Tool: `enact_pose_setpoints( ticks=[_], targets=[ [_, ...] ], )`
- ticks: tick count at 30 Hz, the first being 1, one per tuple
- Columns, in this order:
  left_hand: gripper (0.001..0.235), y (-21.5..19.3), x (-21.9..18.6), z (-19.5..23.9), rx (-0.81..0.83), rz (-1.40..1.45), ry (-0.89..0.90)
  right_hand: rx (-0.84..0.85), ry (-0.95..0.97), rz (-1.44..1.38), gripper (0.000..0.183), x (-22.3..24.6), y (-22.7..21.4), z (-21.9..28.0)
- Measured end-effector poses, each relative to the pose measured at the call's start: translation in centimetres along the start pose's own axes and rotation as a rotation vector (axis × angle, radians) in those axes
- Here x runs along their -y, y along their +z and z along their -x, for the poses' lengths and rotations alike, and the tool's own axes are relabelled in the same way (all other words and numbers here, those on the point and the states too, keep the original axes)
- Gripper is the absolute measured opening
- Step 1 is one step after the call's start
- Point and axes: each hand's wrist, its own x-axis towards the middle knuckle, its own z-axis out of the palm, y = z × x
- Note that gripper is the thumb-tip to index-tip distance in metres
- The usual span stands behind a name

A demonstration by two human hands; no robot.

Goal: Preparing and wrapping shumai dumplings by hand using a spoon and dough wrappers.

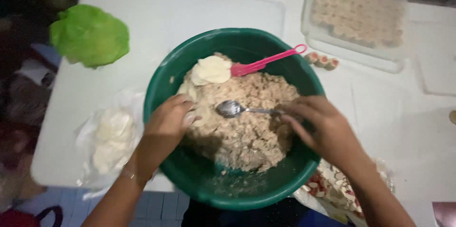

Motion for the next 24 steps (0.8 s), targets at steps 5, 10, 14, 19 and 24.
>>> enact_pose_setpoints(
  ticks=[5, 10, 14, 19, 24],
  targets=[
    [0.025, 0.6, 1.6, 0.0, 0.058, -0.135, 0.046, 0.0, -0.077, 0.124, 0.018, 1.8, 3.6, -0.8],
    [0.02, 0.9, 2.6, 1.1, 0.072, -0.073, 0.161, 0.002, -0.073, 0.25, 0.014, 2.0, 4.8, -1.5],
    [0.015, 1.7, 3.4, 1.2, 0.031, -0.136, 0.17, 0.031, -0.039, 0.233, 0.017, 1.7, 4.6, -1.3],
    [0.017, 1.0, 3.0, -0.8, 0.02, -0.251, 0.138, -0.029, -0.027, 0.097, 0.018, 3.3, 3.9, -1.4],
    [0.014, 2.3, 7.8, -4.6, 0.11, -0.3, 0.122, -0.052, -0.101, 0.261, 0.015, 1.8, 5.0, -0.7]
  ],
)
